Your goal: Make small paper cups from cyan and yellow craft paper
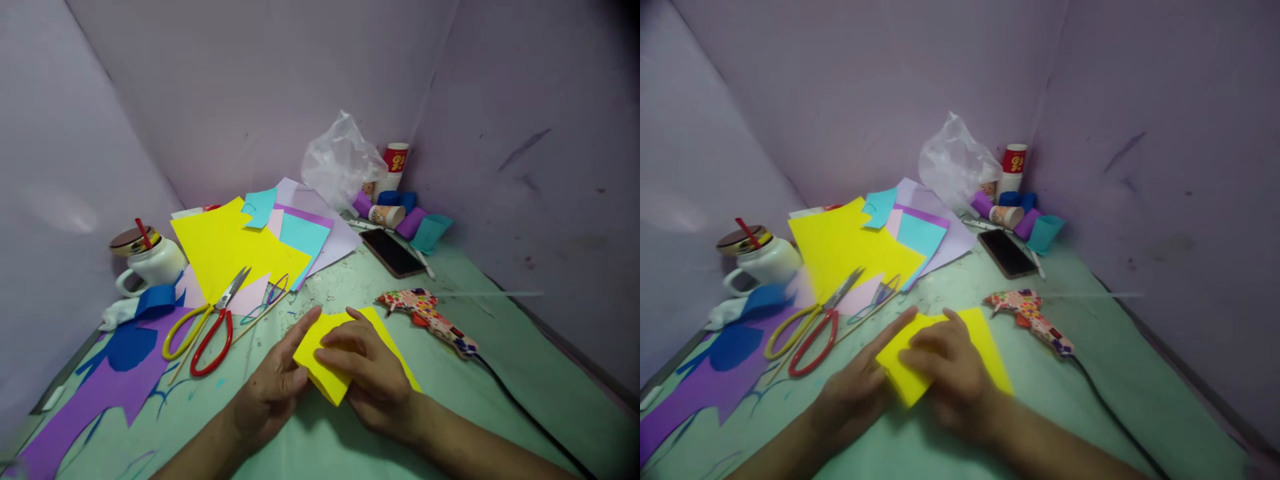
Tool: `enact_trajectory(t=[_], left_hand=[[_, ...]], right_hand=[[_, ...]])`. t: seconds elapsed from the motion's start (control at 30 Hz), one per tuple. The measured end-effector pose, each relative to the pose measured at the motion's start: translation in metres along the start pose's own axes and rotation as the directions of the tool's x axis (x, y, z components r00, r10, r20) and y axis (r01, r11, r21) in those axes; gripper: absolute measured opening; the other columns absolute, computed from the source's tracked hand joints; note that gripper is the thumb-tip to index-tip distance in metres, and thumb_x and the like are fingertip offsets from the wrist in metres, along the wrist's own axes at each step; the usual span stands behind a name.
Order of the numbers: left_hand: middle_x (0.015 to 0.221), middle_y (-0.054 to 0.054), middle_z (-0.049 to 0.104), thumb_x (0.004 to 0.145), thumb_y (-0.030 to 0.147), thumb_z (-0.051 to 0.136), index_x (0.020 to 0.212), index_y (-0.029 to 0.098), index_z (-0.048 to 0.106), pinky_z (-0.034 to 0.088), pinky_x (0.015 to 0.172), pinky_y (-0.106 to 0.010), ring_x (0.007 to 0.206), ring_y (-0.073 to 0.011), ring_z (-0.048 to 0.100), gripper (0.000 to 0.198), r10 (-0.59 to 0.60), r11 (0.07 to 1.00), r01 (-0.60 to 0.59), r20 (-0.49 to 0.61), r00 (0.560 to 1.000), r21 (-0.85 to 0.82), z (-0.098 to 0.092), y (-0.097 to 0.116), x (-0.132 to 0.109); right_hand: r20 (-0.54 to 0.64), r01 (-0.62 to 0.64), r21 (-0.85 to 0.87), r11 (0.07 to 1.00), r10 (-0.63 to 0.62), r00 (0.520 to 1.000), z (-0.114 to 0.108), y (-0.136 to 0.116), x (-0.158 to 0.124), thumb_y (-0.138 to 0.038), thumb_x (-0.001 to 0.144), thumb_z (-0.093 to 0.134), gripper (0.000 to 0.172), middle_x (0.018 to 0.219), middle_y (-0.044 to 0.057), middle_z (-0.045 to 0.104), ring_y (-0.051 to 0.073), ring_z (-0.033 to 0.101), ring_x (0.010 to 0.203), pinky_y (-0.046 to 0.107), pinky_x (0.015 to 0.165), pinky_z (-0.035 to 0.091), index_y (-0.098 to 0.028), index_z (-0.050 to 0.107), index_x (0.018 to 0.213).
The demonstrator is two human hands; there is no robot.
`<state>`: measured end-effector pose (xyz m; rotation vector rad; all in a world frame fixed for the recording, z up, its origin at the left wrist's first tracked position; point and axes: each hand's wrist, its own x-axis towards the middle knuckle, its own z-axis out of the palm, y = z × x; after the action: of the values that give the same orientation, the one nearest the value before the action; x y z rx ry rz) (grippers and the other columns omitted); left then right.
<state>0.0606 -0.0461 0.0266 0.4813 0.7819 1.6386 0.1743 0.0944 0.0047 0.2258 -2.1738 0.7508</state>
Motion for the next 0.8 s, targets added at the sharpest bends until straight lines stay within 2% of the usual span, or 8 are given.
enact_trajectory(t=[0.07, 0.13, 0.23, 0.33, 0.43, 0.53, 0.63, 0.8], left_hand=[[0.135, -0.004, 0.053, 0.073, 0.027, 0.07, 0.133, 0.03, 0.046, 0.023, 0.112, -0.038, 0.125, -0.0228, 0.049, 0.064, 0.01, 1.0, -0.01, -0.007, 1.0, 0.007, -0.001, 0.001, 0.0], [0.135, -0.005, 0.054, 0.072, 0.028, 0.07, 0.134, 0.029, 0.045, 0.023, 0.112, -0.039, 0.125, -0.0237, 0.048, 0.067, 0.031, 1.0, -0.031, -0.023, 0.999, 0.002, -0.003, 0.004, 0.001], [0.132, -0.006, 0.056, 0.068, 0.029, 0.071, 0.132, 0.025, 0.046, 0.025, 0.112, -0.041, 0.125, -0.0263, 0.048, 0.069, 0.064, 0.998, -0.062, -0.068, 0.996, 0.022, -0.007, 0.008, 0.002], [0.133, -0.009, 0.054, 0.064, 0.03, 0.072, 0.132, 0.024, 0.045, 0.028, 0.11, -0.045, 0.124, -0.0299, 0.049, 0.074, 0.072, 0.994, -0.067, -0.059, 0.996, 0.084, -0.01, 0.01, 0.004], [0.138, -0.009, 0.049, 0.062, 0.026, 0.074, 0.134, 0.027, 0.041, 0.034, 0.105, -0.047, 0.121, -0.0317, 0.051, 0.079, 0.068, 0.987, -0.067, 0.001, 0.998, 0.146, -0.012, 0.011, 0.005], [0.144, -0.009, 0.042, 0.062, 0.022, 0.075, 0.134, 0.028, 0.042, 0.037, 0.104, -0.045, 0.129, -0.0316, 0.043, 0.08, 0.093, 0.976, -0.094, 0.014, 0.996, 0.197, -0.015, 0.01, 0.008], [0.147, -0.009, 0.037, 0.063, 0.019, 0.075, 0.133, 0.028, 0.043, 0.033, 0.108, -0.045, 0.134, -0.0304, 0.035, 0.078, 0.091, 0.969, -0.089, -0.001, 0.996, 0.231, -0.017, 0.01, 0.01], [0.138, -0.013, 0.048, 0.071, 0.027, 0.071, 0.129, 0.021, 0.047, 0.029, 0.11, -0.046, 0.127, -0.0288, 0.045, 0.063, 0.127, 0.973, -0.104, -0.103, 0.987, 0.206, -0.016, 0.013, 0.012]], right_hand=[[0.038, -0.003, 0.024, 1.0, 0.002, 0.999, -0.003, -0.002, 0.001, -0.019, 0.082, 0.056, 0.036, 0.11, 0.009, 0.057, 0.024, 0.054, 0.107, 0.054, 0.107, 0.025, -0.023, 0.055, 0.117], [0.075, -0.054, 0.09, 0.994, 0.047, 0.996, -0.007, -0.004, 0.003, -0.042, 0.081, 0.063, 0.05, 0.123, 0.012, 0.051, 0.028, 0.049, 0.117, 0.053, 0.108, 0.026, -0.022, 0.051, 0.126], [0.075, -0.329, 0.267, 0.906, 0.32, 0.944, -0.013, -0.002, 0.006, -0.066, 0.074, 0.06, 0.071, 0.13, 0.014, 0.048, 0.031, 0.047, 0.12, 0.047, 0.1, 0.039, -0.023, 0.048, 0.129], [0.142, -0.642, 0.444, 0.625, 0.658, 0.739, -0.017, 0.004, 0.011, -0.061, 0.07, 0.067, 0.067, 0.113, 0.013, 0.059, 0.028, 0.059, 0.102, 0.041, 0.084, 0.049, -0.021, 0.053, 0.121], [0.306, -0.767, 0.528, 0.365, 0.76, 0.573, -0.018, 0.008, 0.016, -0.044, 0.063, 0.075, 0.056, 0.095, 0.008, 0.065, 0.023, 0.063, 0.086, 0.035, 0.073, 0.05, -0.019, 0.059, 0.111], [0.427, -0.802, 0.542, 0.25, 0.74, 0.519, -0.017, 0.008, 0.019, -0.029, 0.058, 0.078, 0.046, 0.089, 0.005, 0.069, 0.02, 0.065, 0.08, 0.032, 0.07, 0.05, -0.018, 0.063, 0.1], [0.46, -0.807, 0.573, 0.142, 0.759, 0.461, -0.014, 0.007, 0.02, -0.022, 0.053, 0.081, 0.036, 0.078, 0.001, 0.072, 0.015, 0.065, 0.069, 0.027, 0.066, 0.05, -0.017, 0.067, 0.085], [0.441, -0.761, 0.648, -0.017, 0.823, 0.357, -0.012, 0.013, 0.015, -0.027, 0.049, 0.086, 0.035, 0.069, 0.001, 0.073, 0.014, 0.066, 0.059, 0.025, 0.058, 0.05, -0.015, 0.066, 0.075]])
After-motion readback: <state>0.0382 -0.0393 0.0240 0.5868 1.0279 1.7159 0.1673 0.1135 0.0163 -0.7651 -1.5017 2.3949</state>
